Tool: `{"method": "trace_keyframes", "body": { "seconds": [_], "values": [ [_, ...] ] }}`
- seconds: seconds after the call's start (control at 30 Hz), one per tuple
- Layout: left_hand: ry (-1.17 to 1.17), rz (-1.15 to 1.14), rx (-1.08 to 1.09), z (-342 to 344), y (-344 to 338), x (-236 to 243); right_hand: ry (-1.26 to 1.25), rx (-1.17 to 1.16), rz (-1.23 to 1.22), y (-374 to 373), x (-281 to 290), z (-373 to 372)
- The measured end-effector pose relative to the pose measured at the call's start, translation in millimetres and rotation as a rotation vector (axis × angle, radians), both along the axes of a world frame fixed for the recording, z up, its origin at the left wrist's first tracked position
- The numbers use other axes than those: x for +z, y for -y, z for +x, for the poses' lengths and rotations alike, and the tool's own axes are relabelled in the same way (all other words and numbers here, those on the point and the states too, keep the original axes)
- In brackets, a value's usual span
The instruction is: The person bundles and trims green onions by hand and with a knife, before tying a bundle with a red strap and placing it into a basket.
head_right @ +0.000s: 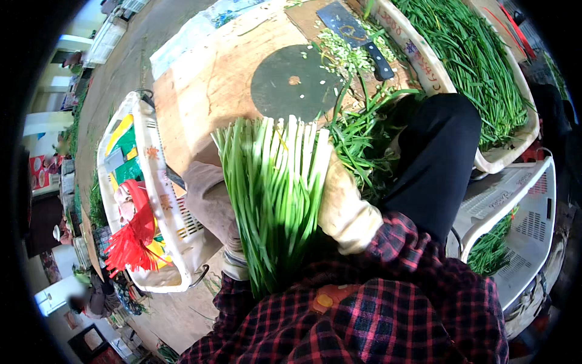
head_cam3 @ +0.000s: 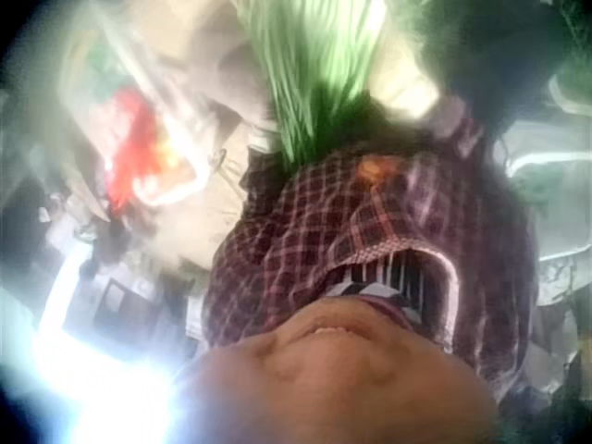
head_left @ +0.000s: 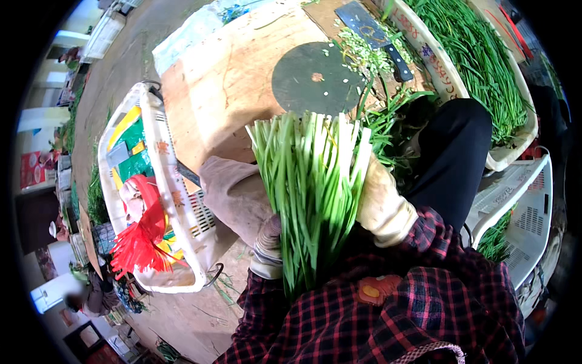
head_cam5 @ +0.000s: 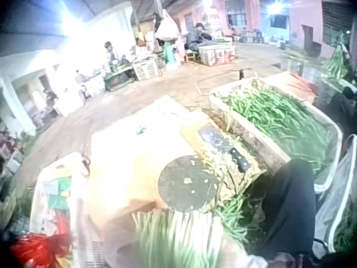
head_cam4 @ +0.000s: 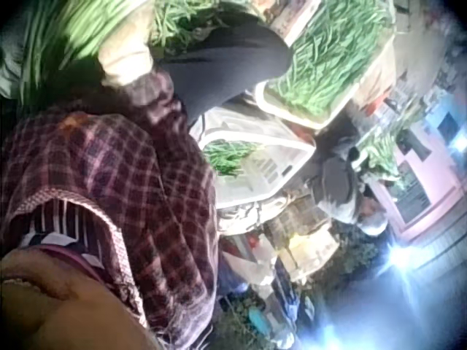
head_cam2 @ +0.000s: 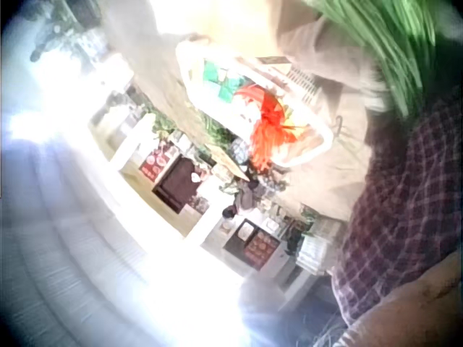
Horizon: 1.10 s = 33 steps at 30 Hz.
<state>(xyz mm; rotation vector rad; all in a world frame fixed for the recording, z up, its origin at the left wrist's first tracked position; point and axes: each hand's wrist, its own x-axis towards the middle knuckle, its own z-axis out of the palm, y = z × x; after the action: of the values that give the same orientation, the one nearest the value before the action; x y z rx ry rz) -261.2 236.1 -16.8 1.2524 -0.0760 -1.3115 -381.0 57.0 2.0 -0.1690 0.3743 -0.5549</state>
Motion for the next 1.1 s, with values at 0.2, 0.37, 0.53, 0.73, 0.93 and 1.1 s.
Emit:
{"method": "trace_keyframes", "body": {
  "seconds": [0.2,0.37,0.53,0.73,0.93,1.1],
  "values": [
    [-0.004,0.004,0.083,-10,0,-7,-0.067,0.108,-0.297,9,-13,35],
    [-0.003,0.003,0.132,-12,1,-3,-0.556,-0.204,-0.785,60,18,26],
    [0.0,0.002,0.161,-13,3,-6,-0.858,-0.037,-2.047,62,83,9],
    [-0.002,-0.006,0.164,-17,9,-4,-0.909,0.083,-2.17,60,57,20],
    [-0.002,-0.015,0.177,-17,7,-4,-0.677,-0.084,-2.173,86,51,31],
    [0.002,-0.017,0.212,-16,5,0,-0.885,-0.022,-1.831,128,93,35]
  ]
}}
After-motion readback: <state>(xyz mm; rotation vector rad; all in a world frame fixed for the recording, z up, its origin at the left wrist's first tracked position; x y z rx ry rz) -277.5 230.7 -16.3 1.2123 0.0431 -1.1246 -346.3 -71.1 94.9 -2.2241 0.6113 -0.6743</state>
